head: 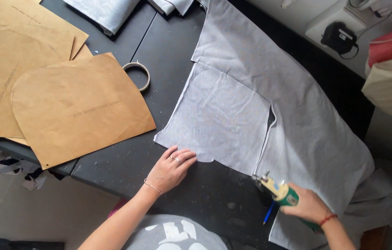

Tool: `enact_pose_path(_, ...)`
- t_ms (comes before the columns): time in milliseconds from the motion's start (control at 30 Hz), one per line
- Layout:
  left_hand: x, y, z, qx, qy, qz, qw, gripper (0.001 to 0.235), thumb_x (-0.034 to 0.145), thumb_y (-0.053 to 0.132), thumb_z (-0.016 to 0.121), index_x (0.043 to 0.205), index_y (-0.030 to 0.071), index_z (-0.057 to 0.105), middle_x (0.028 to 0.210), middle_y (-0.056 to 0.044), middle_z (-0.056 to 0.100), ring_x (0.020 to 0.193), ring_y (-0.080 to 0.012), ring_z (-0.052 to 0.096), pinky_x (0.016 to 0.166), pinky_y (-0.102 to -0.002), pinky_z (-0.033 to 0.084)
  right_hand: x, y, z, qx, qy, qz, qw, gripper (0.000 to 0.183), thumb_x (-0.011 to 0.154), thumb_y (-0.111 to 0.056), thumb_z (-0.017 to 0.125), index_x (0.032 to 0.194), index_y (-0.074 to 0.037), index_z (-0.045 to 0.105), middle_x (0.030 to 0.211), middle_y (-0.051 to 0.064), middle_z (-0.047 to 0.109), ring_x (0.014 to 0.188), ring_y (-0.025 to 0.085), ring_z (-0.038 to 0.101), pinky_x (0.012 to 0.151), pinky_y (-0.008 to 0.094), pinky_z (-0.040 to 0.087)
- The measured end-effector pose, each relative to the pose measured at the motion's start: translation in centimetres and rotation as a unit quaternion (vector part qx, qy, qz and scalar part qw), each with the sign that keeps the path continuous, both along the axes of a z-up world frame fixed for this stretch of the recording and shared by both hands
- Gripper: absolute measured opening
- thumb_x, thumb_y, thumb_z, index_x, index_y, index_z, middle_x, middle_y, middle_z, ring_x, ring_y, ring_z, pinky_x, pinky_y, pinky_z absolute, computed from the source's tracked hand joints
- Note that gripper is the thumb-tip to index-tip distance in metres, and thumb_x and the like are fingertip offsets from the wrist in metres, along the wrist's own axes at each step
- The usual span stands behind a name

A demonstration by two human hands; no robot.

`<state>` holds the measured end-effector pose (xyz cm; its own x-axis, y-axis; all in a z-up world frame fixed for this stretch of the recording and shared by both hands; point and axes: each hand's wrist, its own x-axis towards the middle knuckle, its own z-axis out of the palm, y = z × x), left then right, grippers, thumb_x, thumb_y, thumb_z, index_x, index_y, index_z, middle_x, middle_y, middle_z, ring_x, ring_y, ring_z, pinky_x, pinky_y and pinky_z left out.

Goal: Tracing cardboard patterns onto fabric with a pen and cutting them out using an electric rotary cutter.

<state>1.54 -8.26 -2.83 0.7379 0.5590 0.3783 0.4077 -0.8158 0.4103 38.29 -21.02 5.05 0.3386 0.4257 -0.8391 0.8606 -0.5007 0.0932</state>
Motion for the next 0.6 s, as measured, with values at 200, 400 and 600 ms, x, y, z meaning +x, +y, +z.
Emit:
enact_pose_path(200, 0.2, -0.6, 0.1, 0.015, -0.003, 0.015, 1.000, 0.027, 0.080, 0.008, 0.052, 0.107, 0.010, 0.056, 0.114, -0.005, 0.052, 0.108, -0.0173, 0.049, 0.097, -0.038, 0.032, -0.5, 2.4, 0.3, 0.008, 0.046, 0.023, 0.999, 0.052, 0.054, -0.038, 0.071, 0.103, -0.030, 0.055, 0.077, -0.007, 0.064, 0.065, 0.007, 0.058, 0.055, 0.019, 0.045)
enact_pose_path(400, 0.3, -0.8, 0.1, 0.009, -0.003, 0.019, 1.000, 0.026, 0.080, 0.007, 0.051, 0.106, 0.009, 0.057, 0.113, -0.006, 0.053, 0.107, -0.0192, 0.050, 0.097, -0.039, 0.032, -1.7, 3.8, 1.4, 0.014, 0.053, 0.048, 0.997, 0.037, 0.054, -0.037, 0.071, 0.086, -0.024, 0.056, 0.068, -0.006, 0.059, 0.058, 0.007, 0.053, 0.051, 0.020, 0.039)
enact_pose_path(600, 0.3, -0.9, 0.0, -0.002, -0.003, 0.024, 1.000, 0.025, 0.081, 0.008, 0.051, 0.106, 0.009, 0.058, 0.112, -0.007, 0.054, 0.106, -0.0201, 0.051, 0.096, -0.040, 0.033, -2.4, 4.7, 1.3, 0.014, 0.052, 0.066, 0.996, 0.038, 0.052, -0.037, 0.070, 0.085, -0.024, 0.055, 0.066, -0.004, 0.058, 0.057, 0.010, 0.051, 0.050, 0.023, 0.037)
